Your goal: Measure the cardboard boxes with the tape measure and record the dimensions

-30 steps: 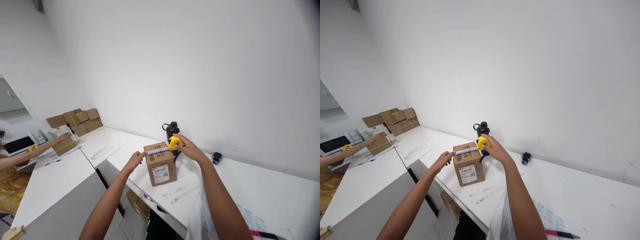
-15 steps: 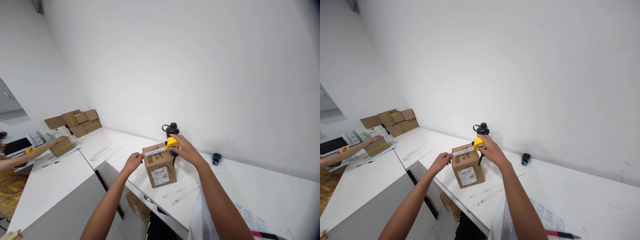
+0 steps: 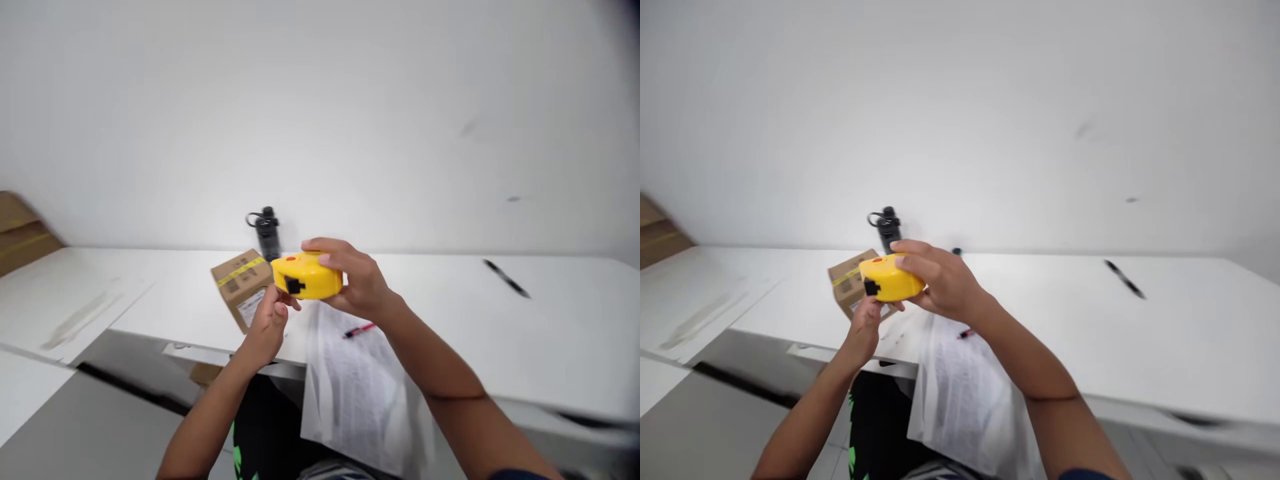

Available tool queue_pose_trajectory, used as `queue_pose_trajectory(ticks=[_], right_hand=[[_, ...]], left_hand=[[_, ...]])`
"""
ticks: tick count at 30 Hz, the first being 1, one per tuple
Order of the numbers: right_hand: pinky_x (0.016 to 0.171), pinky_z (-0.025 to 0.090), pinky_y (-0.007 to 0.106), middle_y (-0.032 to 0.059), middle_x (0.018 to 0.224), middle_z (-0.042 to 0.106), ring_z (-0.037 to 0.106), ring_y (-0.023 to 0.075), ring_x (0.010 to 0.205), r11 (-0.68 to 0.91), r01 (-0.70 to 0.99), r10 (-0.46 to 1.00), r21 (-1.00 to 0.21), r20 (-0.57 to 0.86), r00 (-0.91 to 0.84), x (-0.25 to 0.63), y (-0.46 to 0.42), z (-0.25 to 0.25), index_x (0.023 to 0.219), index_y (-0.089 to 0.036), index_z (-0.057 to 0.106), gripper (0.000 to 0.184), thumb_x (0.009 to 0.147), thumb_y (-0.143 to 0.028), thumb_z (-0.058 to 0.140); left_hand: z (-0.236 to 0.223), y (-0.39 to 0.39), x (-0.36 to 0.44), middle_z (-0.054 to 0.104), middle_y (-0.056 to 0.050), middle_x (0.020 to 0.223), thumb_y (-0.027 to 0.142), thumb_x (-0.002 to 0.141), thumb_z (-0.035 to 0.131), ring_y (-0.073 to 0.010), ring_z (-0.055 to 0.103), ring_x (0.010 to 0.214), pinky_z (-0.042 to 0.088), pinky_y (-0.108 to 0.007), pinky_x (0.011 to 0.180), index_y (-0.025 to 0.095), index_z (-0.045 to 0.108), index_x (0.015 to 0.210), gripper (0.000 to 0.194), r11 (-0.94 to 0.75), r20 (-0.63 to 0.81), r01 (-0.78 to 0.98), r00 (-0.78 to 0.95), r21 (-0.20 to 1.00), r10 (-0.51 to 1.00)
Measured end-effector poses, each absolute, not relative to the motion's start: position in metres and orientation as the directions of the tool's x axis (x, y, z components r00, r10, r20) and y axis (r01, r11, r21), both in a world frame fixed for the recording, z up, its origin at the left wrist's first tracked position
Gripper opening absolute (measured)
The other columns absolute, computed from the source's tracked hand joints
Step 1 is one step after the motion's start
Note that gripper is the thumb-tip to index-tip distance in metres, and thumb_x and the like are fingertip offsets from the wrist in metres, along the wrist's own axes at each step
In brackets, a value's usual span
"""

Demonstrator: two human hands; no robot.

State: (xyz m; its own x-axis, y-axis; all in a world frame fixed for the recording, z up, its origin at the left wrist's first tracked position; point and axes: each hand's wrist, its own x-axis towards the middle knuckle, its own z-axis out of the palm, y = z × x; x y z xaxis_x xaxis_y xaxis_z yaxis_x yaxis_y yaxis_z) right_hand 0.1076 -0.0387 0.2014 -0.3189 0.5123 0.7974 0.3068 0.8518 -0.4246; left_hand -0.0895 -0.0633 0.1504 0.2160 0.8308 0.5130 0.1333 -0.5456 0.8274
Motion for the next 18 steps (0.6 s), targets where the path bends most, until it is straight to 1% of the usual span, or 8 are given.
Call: queue_pose_trajectory(ticks=[2,4,6,8,11,14,16,18], right_hand=[[0.096,0.050,0.049,0.0067,0.124,0.065,0.061,0.0238,0.117,0.779,0.423,0.590,-0.462,0.768,-0.248,0.134,-0.045,0.191,0.103,-0.032,0.052,0.040,0.074,-0.049,0.074],[0.100,0.046,0.050,0.0069,0.125,0.065,0.059,0.0247,0.119,0.722,0.528,0.624,-0.447,0.751,-0.218,0.154,-0.052,0.177,0.105,-0.031,0.052,0.042,0.074,-0.049,0.074],[0.105,0.041,0.051,0.0071,0.129,0.063,0.056,0.0251,0.124,0.685,0.603,0.636,-0.409,0.740,-0.220,0.166,-0.057,0.162,0.109,-0.031,0.052,0.040,0.077,-0.045,0.072],[0.108,0.037,0.052,0.0078,0.136,0.058,0.049,0.0242,0.131,0.651,0.652,0.645,-0.388,0.735,-0.208,0.174,-0.058,0.147,0.118,-0.030,0.051,0.038,0.084,-0.039,0.065],[0.114,0.029,0.051,0.0085,0.149,0.044,0.032,0.0229,0.143,0.576,0.698,0.716,-0.425,0.675,-0.180,0.186,-0.057,0.124,0.139,-0.028,0.039,0.055,0.089,-0.036,0.059],[0.117,0.022,0.052,0.0075,0.158,0.027,0.014,0.0261,0.148,0.461,0.707,0.839,-0.536,0.523,-0.150,0.199,-0.057,0.095,0.151,-0.029,0.021,0.084,0.082,-0.043,0.067],[0.118,0.019,0.051,0.0072,0.161,0.017,0.011,0.0267,0.148,0.397,0.673,0.893,-0.624,0.432,-0.125,0.204,-0.056,0.075,0.154,-0.031,0.012,0.095,0.080,-0.045,0.069],[0.119,0.018,0.049,0.0080,0.162,0.011,0.012,0.0250,0.148,0.376,0.627,0.909,-0.682,0.402,-0.109,0.204,-0.054,0.057,0.155,-0.030,0.007,0.094,0.083,-0.043,0.066]], left_hand=[[0.135,-0.047,-0.062,0.062,-0.009,0.103,0.078,0.079,0.040,-0.0226,0.058,0.091,0.046,-0.038,0.088,0.021,0.056,0.115,0.069,-0.521,0.478,0.030,0.356,0.853,0.803],[0.127,-0.034,-0.038,0.062,-0.011,0.108,0.081,0.075,0.043,-0.0247,0.058,0.097,0.046,-0.040,0.091,0.021,0.053,0.121,0.076,-0.438,0.420,-0.081,0.479,0.896,0.771],[0.125,-0.022,-0.016,0.063,-0.011,0.102,0.083,0.072,0.044,-0.0251,0.060,0.093,0.048,-0.040,0.086,0.019,0.055,0.118,0.080,-0.294,0.344,-0.181,0.573,0.938,0.744],[0.123,-0.009,0.001,0.064,-0.011,0.094,0.084,0.070,0.047,-0.0230,0.062,0.084,0.050,-0.036,0.077,0.015,0.056,0.109,0.080,-0.142,0.271,-0.250,0.615,0.958,0.740],[0.110,0.012,0.024,0.065,-0.009,0.087,0.078,0.074,0.051,-0.0185,0.062,0.076,0.051,-0.032,0.070,0.014,0.057,0.100,0.070,-0.051,0.199,-0.270,0.559,0.961,0.805],[0.088,0.032,0.043,0.063,-0.005,0.083,0.070,0.078,0.054,-0.0158,0.060,0.073,0.051,-0.031,0.072,0.015,0.056,0.097,0.059,-0.115,0.183,-0.182,0.424,0.977,0.887],[0.072,0.043,0.053,0.063,-0.005,0.086,0.069,0.079,0.051,-0.0169,0.060,0.076,0.052,-0.031,0.073,0.016,0.055,0.098,0.056,-0.162,0.185,-0.092,0.394,0.983,0.900],[0.056,0.049,0.060,0.063,-0.007,0.093,0.069,0.082,0.045,-0.0192,0.061,0.084,0.052,-0.032,0.075,0.018,0.053,0.102,0.055,-0.186,0.185,-0.038,0.407,0.982,0.894]])
